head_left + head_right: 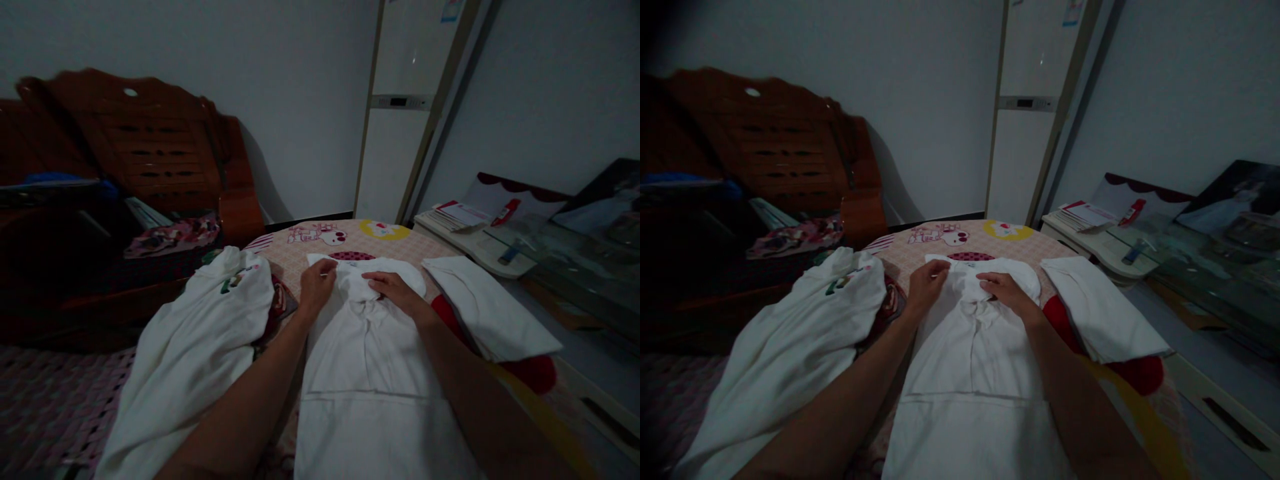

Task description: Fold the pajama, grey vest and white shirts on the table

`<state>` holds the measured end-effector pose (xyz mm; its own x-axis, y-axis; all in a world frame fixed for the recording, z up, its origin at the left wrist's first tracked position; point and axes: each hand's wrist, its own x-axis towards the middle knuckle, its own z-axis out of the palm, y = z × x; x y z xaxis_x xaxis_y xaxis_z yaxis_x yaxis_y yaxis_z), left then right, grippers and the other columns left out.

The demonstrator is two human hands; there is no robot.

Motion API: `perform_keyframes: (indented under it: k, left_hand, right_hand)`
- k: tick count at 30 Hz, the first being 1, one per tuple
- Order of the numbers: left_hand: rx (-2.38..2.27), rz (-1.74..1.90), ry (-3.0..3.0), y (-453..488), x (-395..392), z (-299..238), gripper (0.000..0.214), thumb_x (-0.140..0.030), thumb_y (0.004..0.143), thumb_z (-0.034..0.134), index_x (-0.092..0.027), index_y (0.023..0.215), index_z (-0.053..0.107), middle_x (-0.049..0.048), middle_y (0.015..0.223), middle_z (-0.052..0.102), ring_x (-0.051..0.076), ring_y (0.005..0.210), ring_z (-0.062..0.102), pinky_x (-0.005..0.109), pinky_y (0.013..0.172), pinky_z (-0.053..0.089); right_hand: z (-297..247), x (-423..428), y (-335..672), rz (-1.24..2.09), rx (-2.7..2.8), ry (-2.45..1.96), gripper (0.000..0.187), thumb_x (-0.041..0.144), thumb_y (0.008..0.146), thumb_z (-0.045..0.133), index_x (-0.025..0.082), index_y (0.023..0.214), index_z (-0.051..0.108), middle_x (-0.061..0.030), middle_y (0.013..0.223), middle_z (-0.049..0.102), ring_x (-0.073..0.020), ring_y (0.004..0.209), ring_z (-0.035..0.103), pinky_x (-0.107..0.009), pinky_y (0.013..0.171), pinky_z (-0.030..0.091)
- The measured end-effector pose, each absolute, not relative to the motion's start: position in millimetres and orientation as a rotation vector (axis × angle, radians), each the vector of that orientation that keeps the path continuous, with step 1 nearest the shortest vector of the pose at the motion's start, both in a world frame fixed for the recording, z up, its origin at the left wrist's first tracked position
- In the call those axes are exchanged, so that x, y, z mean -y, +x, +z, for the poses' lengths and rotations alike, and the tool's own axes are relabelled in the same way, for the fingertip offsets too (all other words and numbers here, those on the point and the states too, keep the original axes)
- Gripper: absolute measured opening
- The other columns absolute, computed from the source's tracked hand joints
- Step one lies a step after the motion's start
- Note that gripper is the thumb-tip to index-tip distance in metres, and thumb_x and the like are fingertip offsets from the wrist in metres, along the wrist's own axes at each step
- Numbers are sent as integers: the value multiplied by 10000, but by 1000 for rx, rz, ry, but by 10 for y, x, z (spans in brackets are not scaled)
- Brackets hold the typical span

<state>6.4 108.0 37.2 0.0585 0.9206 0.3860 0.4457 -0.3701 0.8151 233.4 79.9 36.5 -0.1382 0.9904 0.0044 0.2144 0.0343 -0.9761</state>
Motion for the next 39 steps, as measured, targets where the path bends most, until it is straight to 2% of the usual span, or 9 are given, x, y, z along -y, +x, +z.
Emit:
perform_keyframes:
  k: [3, 6, 13, 18, 23, 30, 32, 36, 39]
  left_hand:
    - [-1715, 1373, 1573, -193, -1306, 277, 343, -123, 797, 503, -166, 1102, 653, 71, 1059, 723, 169, 972, 674, 274, 881, 513]
    - [-1862, 1177, 1470, -348, -1407, 191, 353, -168, 808, 544, -157, 1146, 643, 94, 998, 737, 196, 932, 691, 308, 862, 516]
    - [-1841, 939, 1680, -335, -1342, 229, 427, -182, 810, 582, -160, 1233, 638, 91, 999, 743, 200, 900, 688, 319, 890, 495]
    - [-1594, 1017, 1577, -267, -1341, 209, 435, -126, 780, 565, -140, 1199, 682, 67, 965, 750, 184, 855, 690, 302, 845, 532]
    - [-1590, 1203, 1869, -239, -1307, 254, 546, 9, 735, 499, -167, 1222, 673, 69, 1284, 662, 193, 1182, 608, 307, 1060, 447]
    - [-1816, 897, 1994, -288, -1334, 183, 566, 23, 746, 512, -138, 1273, 637, 124, 1305, 644, 238, 1226, 592, 352, 1091, 432]
    - [-1794, 914, 2005, -287, -1350, 172, 578, 34, 736, 502, -148, 1265, 648, 110, 1284, 659, 229, 1203, 606, 348, 1084, 443]
    - [-1743, 1044, 2109, -278, -1373, 113, 555, 49, 746, 447, -159, 1207, 675, 91, 1309, 641, 210, 1228, 584, 352, 1106, 423]
    - [-1802, 976, 2133, -271, -1384, 13, 496, 37, 756, 444, -131, 1160, 678, 125, 1308, 630, 239, 1239, 571, 390, 1103, 422]
  right_hand:
    - [359, -790, 2318, 1109, 1523, -1276, 361, 424, 729, 715, 191, 996, 783, -86, 1076, 733, -206, 877, 648, -281, 676, 517]
    - [385, -774, 2300, 1037, 1536, -1224, 334, 447, 742, 702, 218, 969, 793, -87, 1187, 706, -255, 1032, 634, -327, 770, 527]
    - [405, -754, 2311, 1008, 1525, -1216, 329, 423, 737, 704, 208, 969, 793, -77, 1072, 746, -247, 1015, 639, -370, 890, 490]
    - [374, -729, 2320, 1193, 1512, -1251, 455, 485, 731, 722, 175, 1060, 774, -92, 1022, 755, -235, 892, 659, -357, 800, 506]
    - [372, -743, 2300, 1127, 1492, -1178, 435, 510, 706, 751, 204, 1013, 787, -105, 1212, 700, -280, 1085, 628, -391, 916, 483]
    - [306, -770, 2291, 1194, 1461, -1265, 447, 415, 736, 741, 182, 1118, 752, -104, 1104, 739, -236, 912, 669, -378, 822, 531]
    - [314, -766, 2295, 1191, 1452, -1233, 445, 411, 737, 743, 188, 1122, 750, -108, 1160, 722, -242, 954, 669, -385, 846, 531]
    - [336, -788, 2291, 1054, 1513, -1101, 363, 368, 691, 784, 223, 1022, 781, -111, 1339, 630, -282, 1208, 583, -426, 996, 470]
    - [302, -831, 2278, 924, 1565, -1152, 371, 315, 668, 780, 218, 1026, 775, -109, 1324, 640, -270, 1192, 595, -415, 992, 475]
